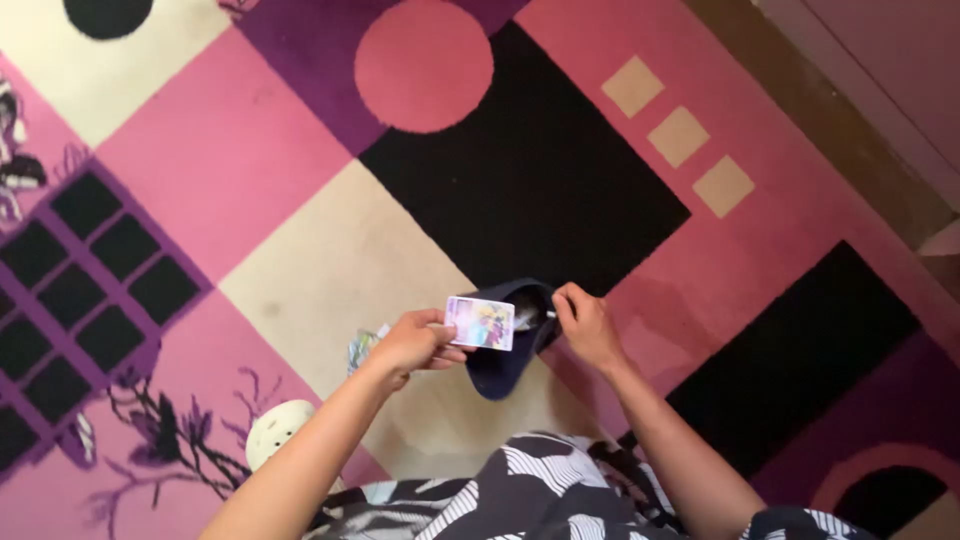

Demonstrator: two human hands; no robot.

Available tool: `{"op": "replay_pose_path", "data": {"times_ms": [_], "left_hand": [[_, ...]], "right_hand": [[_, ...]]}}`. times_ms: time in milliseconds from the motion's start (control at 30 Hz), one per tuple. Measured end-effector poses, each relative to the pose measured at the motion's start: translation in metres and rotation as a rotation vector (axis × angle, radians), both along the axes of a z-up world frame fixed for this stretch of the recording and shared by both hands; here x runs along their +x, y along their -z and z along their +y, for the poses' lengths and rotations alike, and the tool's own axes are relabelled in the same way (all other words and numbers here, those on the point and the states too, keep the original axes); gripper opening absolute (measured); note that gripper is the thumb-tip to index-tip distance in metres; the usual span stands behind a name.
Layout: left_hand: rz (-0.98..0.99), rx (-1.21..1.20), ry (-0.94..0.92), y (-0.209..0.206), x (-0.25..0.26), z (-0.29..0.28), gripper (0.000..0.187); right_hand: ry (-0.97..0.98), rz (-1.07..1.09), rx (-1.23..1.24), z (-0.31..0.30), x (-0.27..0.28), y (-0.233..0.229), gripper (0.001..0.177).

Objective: The person is putting several trading cards into a blue pouch while standing on a patterned rug.

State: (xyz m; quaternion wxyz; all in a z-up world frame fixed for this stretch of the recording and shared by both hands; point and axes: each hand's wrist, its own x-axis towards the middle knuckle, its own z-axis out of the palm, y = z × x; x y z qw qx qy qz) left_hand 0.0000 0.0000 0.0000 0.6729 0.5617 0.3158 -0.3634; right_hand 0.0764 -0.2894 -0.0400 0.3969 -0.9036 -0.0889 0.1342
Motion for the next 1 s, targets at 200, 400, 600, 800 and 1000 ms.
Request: {"op": "replay_pose_path", "data": {"times_ms": [200,400,600,800,1000], "left_hand": [[-0.071,-0.147,0.128,0.016,0.058,0.040,0.021],[-0.146,-0.247,0.256,0.029,0.110,0.059,0.021],[-0.144,-0.242,0.514,0.018,0.160,0.051,0.018],[-0.124,-0.225,0.754,0.004,0.168,0.047,0.018],[-0.080,-0.209,0.772,0.019,0.131,0.045,0.019]], "right_hand": [[0.106,0.033,-0.076,0.016,0.005,-0.002,0.021],[0.299,0.129,-0.176,0.031,-0.010,-0.016,0.024],[0.491,0.043,-0.208,0.048,-0.029,-0.020,0.024],[0.687,0.024,-0.183,0.047,-0.054,-0.016,0.026],[0.863,0.022,-0.145,0.069,-0.084,0.006,0.026]]}}
